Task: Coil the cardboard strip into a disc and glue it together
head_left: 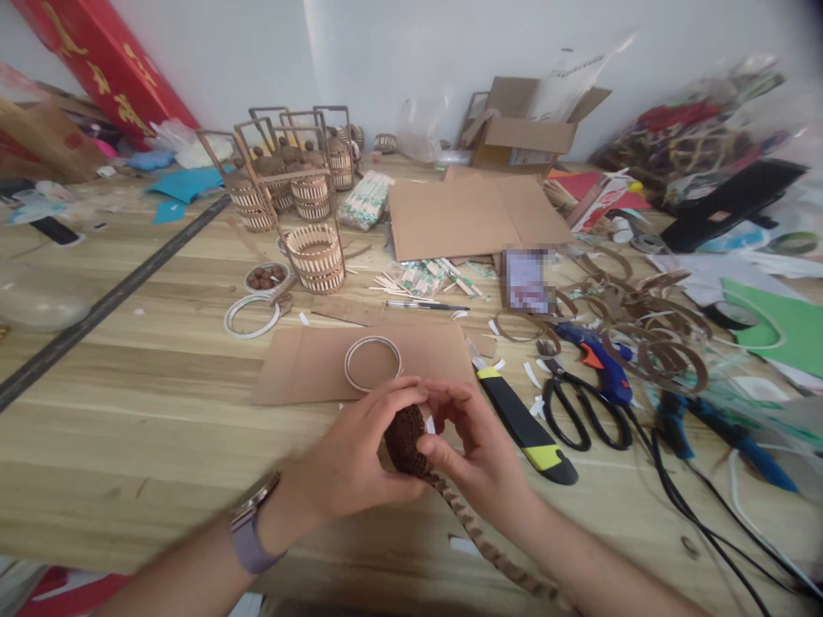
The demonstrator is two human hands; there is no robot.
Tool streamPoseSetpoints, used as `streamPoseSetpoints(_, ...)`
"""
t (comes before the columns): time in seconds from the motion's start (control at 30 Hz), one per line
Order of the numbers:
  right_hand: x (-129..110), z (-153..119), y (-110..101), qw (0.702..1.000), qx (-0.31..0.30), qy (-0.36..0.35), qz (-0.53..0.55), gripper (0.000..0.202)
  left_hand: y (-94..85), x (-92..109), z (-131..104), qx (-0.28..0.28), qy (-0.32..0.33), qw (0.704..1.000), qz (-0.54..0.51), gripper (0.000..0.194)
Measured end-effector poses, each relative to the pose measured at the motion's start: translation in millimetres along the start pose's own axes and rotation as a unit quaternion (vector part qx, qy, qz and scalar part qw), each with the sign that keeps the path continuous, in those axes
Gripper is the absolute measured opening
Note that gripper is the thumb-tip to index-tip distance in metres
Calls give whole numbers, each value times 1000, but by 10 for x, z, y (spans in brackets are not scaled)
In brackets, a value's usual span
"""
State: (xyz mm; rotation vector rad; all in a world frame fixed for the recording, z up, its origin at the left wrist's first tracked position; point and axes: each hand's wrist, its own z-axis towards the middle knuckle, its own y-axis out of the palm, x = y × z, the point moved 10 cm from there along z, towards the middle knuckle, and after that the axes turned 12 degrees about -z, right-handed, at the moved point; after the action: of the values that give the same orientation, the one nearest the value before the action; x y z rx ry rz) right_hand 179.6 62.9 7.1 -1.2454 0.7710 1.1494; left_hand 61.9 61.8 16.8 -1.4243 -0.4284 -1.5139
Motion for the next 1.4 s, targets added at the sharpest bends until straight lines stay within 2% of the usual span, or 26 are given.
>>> streamPoseSetpoints(0.13,0,6,-9,1000,-5,-3,-8,56,2,64,-4,-3,48,998,32,68)
streamPoseSetpoints(0.23,-64,14,-71,999,11,-29,-32,62,-20,59,3,-1,48,998,49,54)
streamPoseSetpoints(0.27,-112,20,-102,998,20,-47,-47,56,-33,56,8,3,45,998,51,53)
streamPoseSetpoints(0.4,-334,45,-204,983,47,-117,-133,3,-86,64,24,22,32,997,70,56)
streamPoseSetpoints(0.57,-376,109,-177,968,16,-132,-212,10,-98,54,33,32,29,993,110,59)
streamPoseSetpoints(0.8,-497,70,-128,919,18,-243,-310,13,-66,-13,31,27,26,985,170,59)
streamPoseSetpoints(1.2,-462,72,-91,925,-2,-241,-294,14,-60,11,19,25,34,982,184,61)
streamPoseSetpoints(1.4,-517,38,-98,914,14,-247,-320,15,-62,46,19,34,45,983,172,60)
